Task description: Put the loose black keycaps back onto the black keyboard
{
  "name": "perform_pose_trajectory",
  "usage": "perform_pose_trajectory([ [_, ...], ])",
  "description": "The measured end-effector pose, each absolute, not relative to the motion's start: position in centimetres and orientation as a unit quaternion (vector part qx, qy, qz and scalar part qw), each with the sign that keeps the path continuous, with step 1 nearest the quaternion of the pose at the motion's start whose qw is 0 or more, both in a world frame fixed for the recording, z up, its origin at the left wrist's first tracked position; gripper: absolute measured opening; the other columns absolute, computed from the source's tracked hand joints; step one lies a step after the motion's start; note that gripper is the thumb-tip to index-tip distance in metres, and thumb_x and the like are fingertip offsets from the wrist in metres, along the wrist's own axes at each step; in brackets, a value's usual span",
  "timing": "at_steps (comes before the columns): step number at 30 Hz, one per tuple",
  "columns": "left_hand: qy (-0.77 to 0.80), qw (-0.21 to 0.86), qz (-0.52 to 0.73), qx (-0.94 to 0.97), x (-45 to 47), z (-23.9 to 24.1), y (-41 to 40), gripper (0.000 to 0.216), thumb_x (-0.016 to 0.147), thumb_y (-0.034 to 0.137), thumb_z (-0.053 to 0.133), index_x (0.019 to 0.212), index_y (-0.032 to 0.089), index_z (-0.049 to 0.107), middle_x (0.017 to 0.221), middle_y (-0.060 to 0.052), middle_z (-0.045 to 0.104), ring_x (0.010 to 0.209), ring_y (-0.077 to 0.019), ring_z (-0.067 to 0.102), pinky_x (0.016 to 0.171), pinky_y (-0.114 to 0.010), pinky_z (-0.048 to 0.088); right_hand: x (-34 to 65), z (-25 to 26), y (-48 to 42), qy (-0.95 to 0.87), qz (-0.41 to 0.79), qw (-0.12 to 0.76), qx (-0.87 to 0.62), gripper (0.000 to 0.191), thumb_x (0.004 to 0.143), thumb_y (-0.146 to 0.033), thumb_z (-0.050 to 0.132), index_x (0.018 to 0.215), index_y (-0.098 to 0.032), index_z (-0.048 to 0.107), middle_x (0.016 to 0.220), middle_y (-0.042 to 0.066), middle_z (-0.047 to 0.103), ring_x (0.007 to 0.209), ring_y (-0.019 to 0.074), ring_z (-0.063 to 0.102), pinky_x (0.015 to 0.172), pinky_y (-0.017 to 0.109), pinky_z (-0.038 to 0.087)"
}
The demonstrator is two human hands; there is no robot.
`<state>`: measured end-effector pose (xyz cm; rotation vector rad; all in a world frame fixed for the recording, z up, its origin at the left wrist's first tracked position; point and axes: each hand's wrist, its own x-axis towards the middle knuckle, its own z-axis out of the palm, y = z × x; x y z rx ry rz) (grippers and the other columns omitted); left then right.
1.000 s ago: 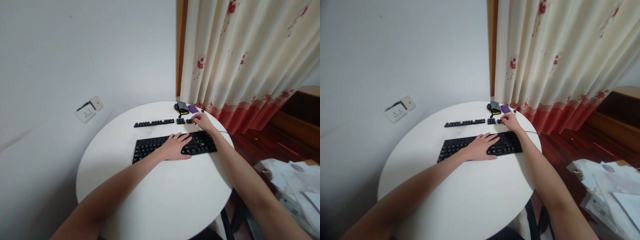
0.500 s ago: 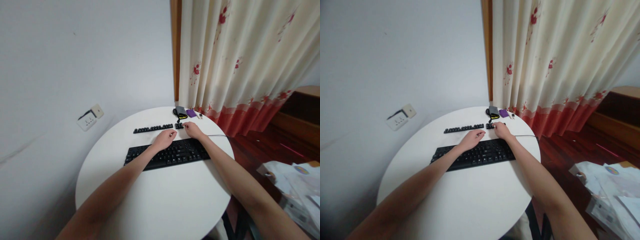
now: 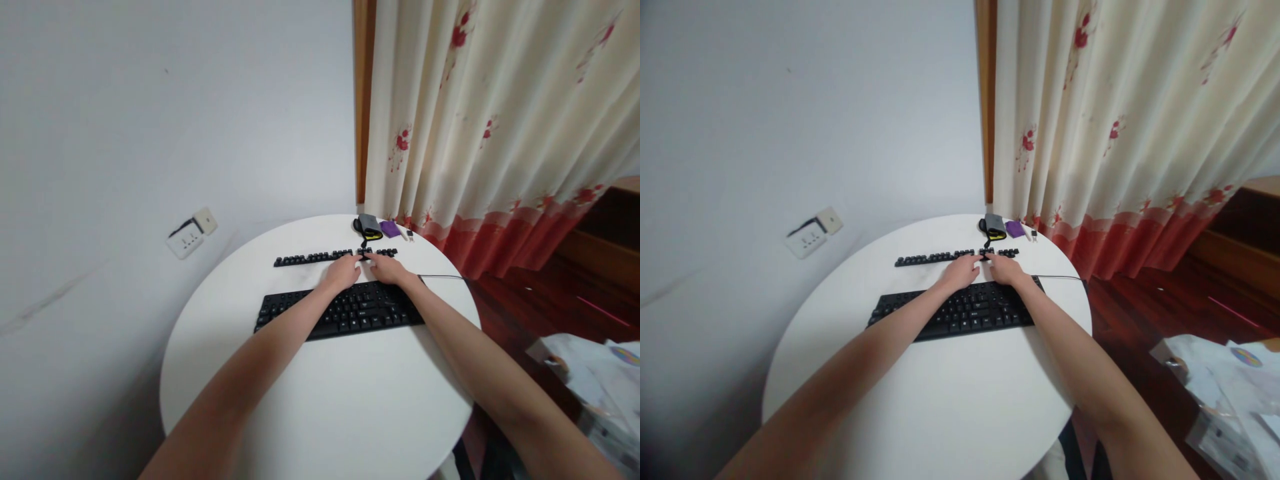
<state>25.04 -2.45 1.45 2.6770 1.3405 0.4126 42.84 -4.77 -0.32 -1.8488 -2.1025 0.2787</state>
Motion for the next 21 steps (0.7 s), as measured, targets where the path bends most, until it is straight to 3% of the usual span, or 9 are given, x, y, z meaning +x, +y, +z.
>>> perform_pose_trajectory([
  [4,0.436,0.054,0.148,0.886,24.9,1.5,-2.7,0.034,0.09,0.02,0.05,0.122,0.021,0.062,0.116,-0.011,0.061,0.106,-0.0237,0.06,0.093,-0.034,0.048,43.0,0.1,-5.1,-0.741,0.096,0.179,-0.64,0.048,0.085,-0.017,0.054,0.133,-0.018,0.058,0.118,0.013,0.069,0.102,0.0254,0.065,0.089,0.033,0.046],
  [9,0.419,0.039,0.171,0.891,24.9,1.2,-2.7,0.047,0.089,0.02,0.052,0.136,0.02,0.051,0.124,-0.012,0.053,0.113,-0.0237,0.056,0.1,-0.035,0.044,43.2,0.6,-5.4,-0.738,0.091,0.204,-0.637,0.027,0.082,-0.02,0.059,0.105,-0.018,0.073,0.094,0.008,0.073,0.085,0.0202,0.065,0.078,0.027,0.046],
  [14,0.417,0.048,0.16,0.893,24.8,0.7,-2.1,0.045,0.088,0.022,0.053,0.133,0.021,0.054,0.124,-0.011,0.052,0.115,-0.0245,0.055,0.103,-0.037,0.042,43.2,1.0,-5.7,-0.743,0.097,0.219,-0.625,0.016,0.078,-0.019,0.065,0.088,-0.017,0.076,0.084,0.006,0.072,0.078,0.0178,0.063,0.072,0.024,0.045],
  [21,0.38,0.072,0.191,0.902,24.8,0.4,-1.7,0.036,0.087,0.013,0.056,0.122,0.018,0.06,0.129,-0.01,0.059,0.12,-0.0238,0.053,0.107,-0.038,0.039,43.8,1.2,-6.1,-0.754,0.132,0.23,-0.601,0.011,0.071,-0.017,0.07,0.08,-0.017,0.076,0.08,0.005,0.072,0.071,0.0168,0.063,0.071,0.025,0.046],
])
